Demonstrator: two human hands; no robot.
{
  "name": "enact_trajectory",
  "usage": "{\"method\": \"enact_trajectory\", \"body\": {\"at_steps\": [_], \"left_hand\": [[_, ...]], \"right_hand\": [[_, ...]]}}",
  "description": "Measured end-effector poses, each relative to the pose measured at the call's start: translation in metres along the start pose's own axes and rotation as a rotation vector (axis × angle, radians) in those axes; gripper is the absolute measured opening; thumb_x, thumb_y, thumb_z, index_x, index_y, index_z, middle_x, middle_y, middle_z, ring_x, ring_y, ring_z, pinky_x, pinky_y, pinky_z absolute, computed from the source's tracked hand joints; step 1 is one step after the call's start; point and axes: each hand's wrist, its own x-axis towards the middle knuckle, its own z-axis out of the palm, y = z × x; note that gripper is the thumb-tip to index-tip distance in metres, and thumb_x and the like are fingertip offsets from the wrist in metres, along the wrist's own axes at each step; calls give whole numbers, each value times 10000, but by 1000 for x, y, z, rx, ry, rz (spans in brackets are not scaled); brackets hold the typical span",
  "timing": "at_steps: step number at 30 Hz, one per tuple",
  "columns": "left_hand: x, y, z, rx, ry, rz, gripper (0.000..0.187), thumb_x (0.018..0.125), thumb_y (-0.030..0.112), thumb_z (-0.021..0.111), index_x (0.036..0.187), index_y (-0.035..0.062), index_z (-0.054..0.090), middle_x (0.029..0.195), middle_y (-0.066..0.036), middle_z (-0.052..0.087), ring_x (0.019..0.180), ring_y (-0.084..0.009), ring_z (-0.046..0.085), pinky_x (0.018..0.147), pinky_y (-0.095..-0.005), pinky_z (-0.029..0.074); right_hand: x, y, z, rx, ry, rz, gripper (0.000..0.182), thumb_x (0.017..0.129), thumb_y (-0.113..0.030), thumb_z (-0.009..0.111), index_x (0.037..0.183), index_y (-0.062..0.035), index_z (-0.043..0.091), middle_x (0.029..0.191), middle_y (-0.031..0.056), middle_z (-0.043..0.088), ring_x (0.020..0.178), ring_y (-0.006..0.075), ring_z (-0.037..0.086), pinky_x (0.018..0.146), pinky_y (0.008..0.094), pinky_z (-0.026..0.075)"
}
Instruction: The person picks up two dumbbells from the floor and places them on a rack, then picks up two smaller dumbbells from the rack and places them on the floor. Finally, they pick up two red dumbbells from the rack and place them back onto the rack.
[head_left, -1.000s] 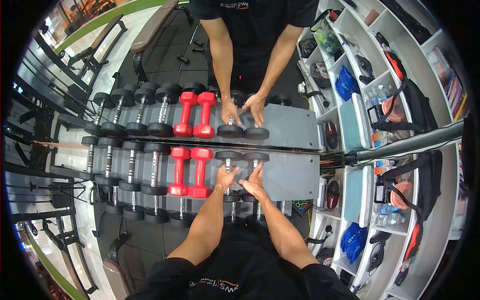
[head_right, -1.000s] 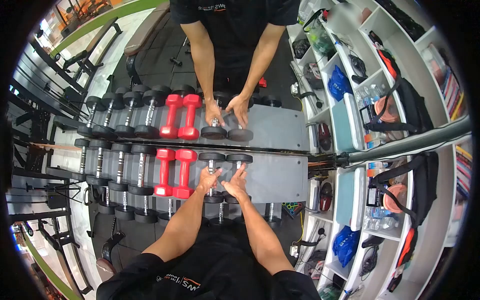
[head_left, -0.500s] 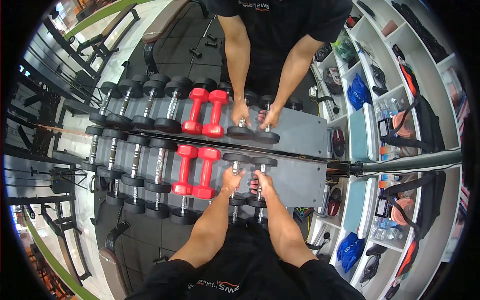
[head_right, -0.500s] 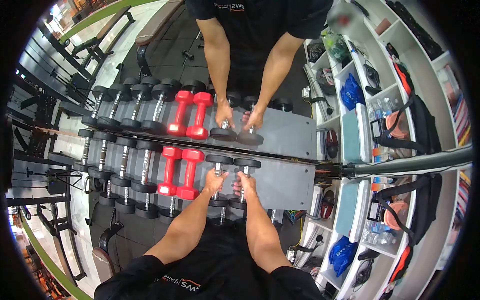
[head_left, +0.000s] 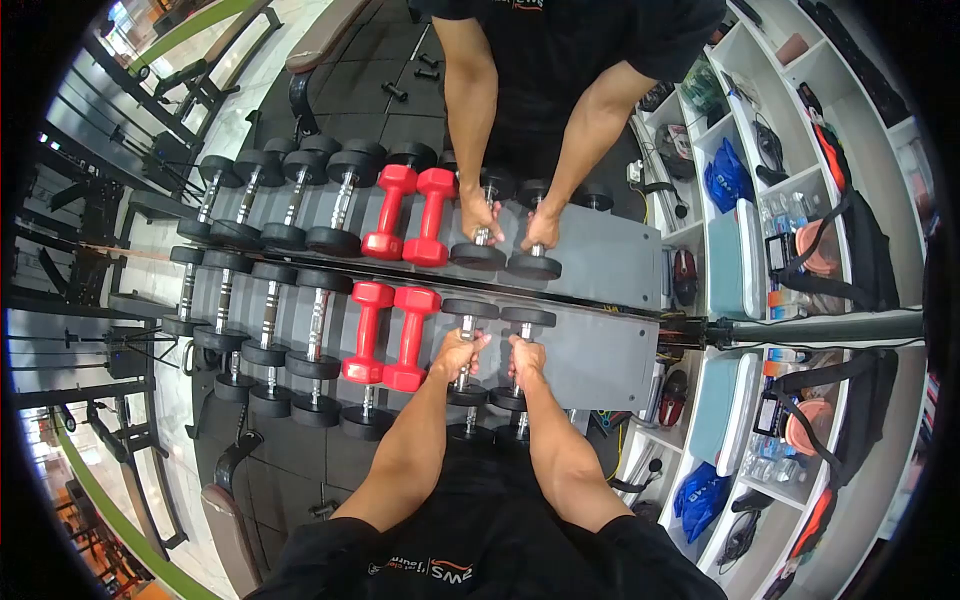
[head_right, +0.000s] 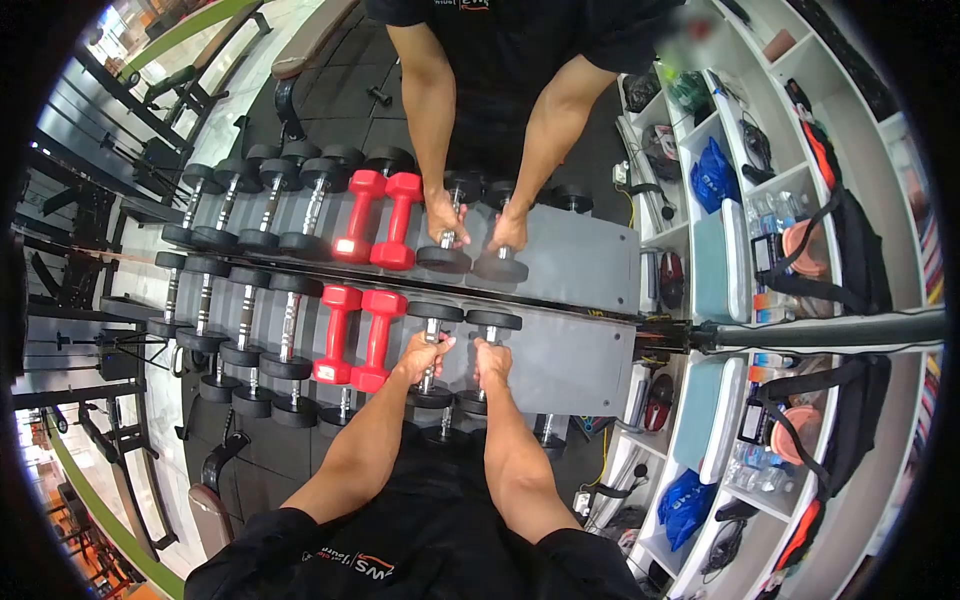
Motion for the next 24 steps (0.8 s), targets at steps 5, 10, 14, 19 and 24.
{"method": "enact_trajectory", "body": {"at_steps": [5,10,14,19,24], "left_hand": [[12,-10,-2,-16,10,-12,339,827,220,797,1005,55,560,543,-9,471,384,-122,430,368,-323,373],[7,-6,-5,-75,-26,-42,356,843,296,781,942,39,556,535,-6,455,386,-124,423,373,-325,367],[4,2,-4,-56,-46,-121,377,857,368,759,823,64,539,524,-12,448,389,-140,436,392,-332,394],[3,5,5,-33,25,-231,381,853,366,748,766,64,533,544,-47,502,400,-156,479,389,-344,407],[13,-5,7,33,105,-126,227,802,146,680,665,61,520,499,-44,473,350,-160,432,357,-364,378]], "right_hand": [[6,5,1,-15,25,-18,307,773,-246,705,682,29,603,578,93,568,439,201,528,394,367,438],[1,2,1,-51,47,-13,336,774,-274,709,699,43,624,600,112,595,457,211,562,411,373,469],[11,6,3,-92,61,-20,369,780,-296,710,715,60,636,620,126,618,475,222,587,430,382,497],[5,2,1,-112,66,-25,385,786,-303,701,746,77,647,634,138,633,485,236,601,441,389,509],[8,3,0,-128,39,-29,388,794,-308,683,743,76,647,641,147,640,487,246,614,443,385,510]]}}
